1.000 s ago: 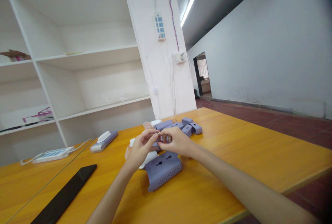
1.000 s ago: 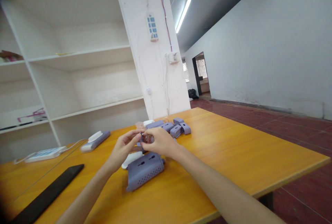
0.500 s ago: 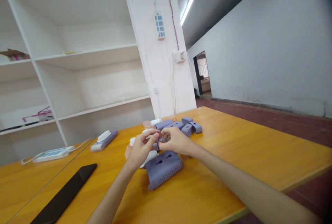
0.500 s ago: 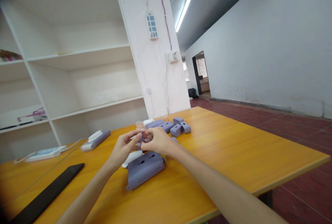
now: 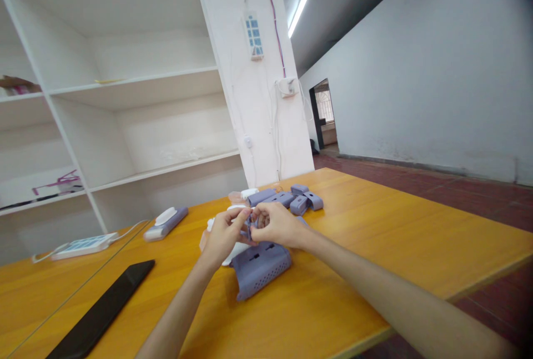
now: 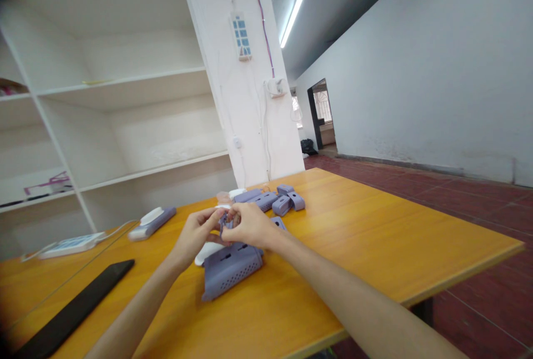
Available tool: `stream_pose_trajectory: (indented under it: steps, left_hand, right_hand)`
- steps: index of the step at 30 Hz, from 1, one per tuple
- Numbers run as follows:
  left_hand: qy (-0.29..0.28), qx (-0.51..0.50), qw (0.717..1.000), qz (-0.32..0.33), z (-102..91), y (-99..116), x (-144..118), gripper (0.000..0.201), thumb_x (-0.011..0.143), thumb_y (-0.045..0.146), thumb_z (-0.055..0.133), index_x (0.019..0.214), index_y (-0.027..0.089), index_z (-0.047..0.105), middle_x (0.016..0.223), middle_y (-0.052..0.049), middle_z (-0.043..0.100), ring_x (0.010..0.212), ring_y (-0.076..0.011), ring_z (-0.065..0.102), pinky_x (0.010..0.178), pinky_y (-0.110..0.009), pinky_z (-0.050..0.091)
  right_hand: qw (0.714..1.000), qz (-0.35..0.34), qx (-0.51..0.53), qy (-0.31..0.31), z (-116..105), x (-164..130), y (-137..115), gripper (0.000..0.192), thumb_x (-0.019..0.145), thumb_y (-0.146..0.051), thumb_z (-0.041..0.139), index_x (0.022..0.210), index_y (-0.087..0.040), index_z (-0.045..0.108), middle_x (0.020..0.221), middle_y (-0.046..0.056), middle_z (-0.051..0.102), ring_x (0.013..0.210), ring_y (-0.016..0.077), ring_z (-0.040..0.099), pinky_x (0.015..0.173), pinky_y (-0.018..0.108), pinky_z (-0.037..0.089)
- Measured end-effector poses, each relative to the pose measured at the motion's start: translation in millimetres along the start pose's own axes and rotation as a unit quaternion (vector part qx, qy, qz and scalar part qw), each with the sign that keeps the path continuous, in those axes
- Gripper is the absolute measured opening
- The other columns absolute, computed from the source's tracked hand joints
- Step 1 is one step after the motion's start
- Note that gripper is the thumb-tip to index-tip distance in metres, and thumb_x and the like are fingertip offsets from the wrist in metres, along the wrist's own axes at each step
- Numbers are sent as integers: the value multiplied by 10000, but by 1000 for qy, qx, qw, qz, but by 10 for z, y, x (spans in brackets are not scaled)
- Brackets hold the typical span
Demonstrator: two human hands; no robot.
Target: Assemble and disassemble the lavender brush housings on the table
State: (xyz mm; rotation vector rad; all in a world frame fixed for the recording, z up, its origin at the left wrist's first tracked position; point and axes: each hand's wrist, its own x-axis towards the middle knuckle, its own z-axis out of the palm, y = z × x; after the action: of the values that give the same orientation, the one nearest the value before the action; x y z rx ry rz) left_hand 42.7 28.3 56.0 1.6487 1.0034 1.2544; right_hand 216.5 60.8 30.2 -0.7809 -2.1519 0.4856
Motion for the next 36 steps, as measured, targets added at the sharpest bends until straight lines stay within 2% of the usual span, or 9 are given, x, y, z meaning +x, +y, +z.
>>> stream_pose_trajectory:
  steps: [4, 7, 11, 15, 17, 20, 25, 30, 36]
  left_hand:
    - [12, -6, 1000, -25, -84, 11, -7, 464, 783, 574, 772, 858, 117, 748, 727, -60, 711, 635, -184, 709, 552, -292, 652]
    - [14, -3, 999, -49, -109, 21, -12, 430, 794, 535, 775, 835, 113, 704, 712, -54, 685, 580, -161, 692, 596, -332, 668]
    - [30, 20, 999, -39, -27, 41, -16, 463, 883, 561, 659, 1087, 146, 641, 901, -74, 675, 551, -166, 688, 540, -425, 668]
    - [14, 63, 997, 43, 35, 79, -76, 558, 892, 551, 651, 1347, 238, 571, 1270, -142, 629, 875, -258, 717, 548, -388, 662]
    - [-14, 94, 992, 88, 19, 89, -121, 538, 845, 481, 741, 1327, 266, 637, 1373, -122, 610, 1078, -304, 665, 680, -369, 663]
    - [-34, 133, 982, 133, -20, 72, -155, 464, 779, 360, 833, 1226, 275, 739, 1330, -93, 672, 1190, -321, 611, 882, -352, 602]
    - [-30, 137, 981, 133, -39, 9, -98, 356, 878, 385, 733, 1198, 230, 755, 1174, -104, 743, 1022, -291, 685, 782, -337, 613]
    - [-41, 99, 988, 107, -129, -37, -18, 373, 946, 441, 641, 1206, 193, 741, 1096, -87, 763, 793, -214, 729, 715, -321, 631]
    - [-58, 51, 993, 89, -189, -25, -3, 410, 961, 476, 616, 1196, 160, 730, 1099, -89, 751, 801, -207, 733, 693, -323, 662]
  right_hand:
    - [999, -25, -32, 13, -58, -48, -131, 113, 847, -226, 757, 879, -174, 662, 684, -62, 622, 610, 108, 588, 547, 212, 440]
    - [997, -17, -67, 28, -69, -64, -199, 90, 879, -228, 722, 955, -199, 685, 768, -49, 681, 699, 122, 641, 628, 223, 475]
    - [986, 59, -142, 72, -31, -16, -211, 179, 996, -310, 619, 1085, -162, 666, 940, 23, 705, 837, 184, 686, 784, 365, 562]
    - [974, 106, -184, 76, -43, 35, -178, 276, 1005, -364, 619, 1191, -160, 637, 1117, 66, 688, 949, 213, 689, 847, 423, 581]
    - [975, 107, -185, 58, -75, 37, -142, 274, 999, -364, 629, 1185, -162, 640, 1119, 66, 688, 940, 209, 689, 835, 413, 586]
    - [981, 88, -170, 31, -121, 21, -70, 240, 993, -365, 639, 1121, -163, 658, 1073, 53, 694, 895, 191, 687, 801, 383, 587]
    - [993, 6, -115, 22, -178, -30, -81, 240, 860, -228, 740, 1080, -169, 665, 857, 8, 701, 761, 171, 664, 723, 306, 526]
    - [996, -77, -34, 42, -243, -85, -241, 443, 858, -194, 698, 1294, -212, 624, 931, 15, 739, 774, 165, 670, 719, 253, 485]
    - [994, -80, 27, 75, -219, -79, -268, 210, 923, -281, 672, 1103, -190, 729, 867, 23, 738, 692, 147, 635, 613, 231, 458]
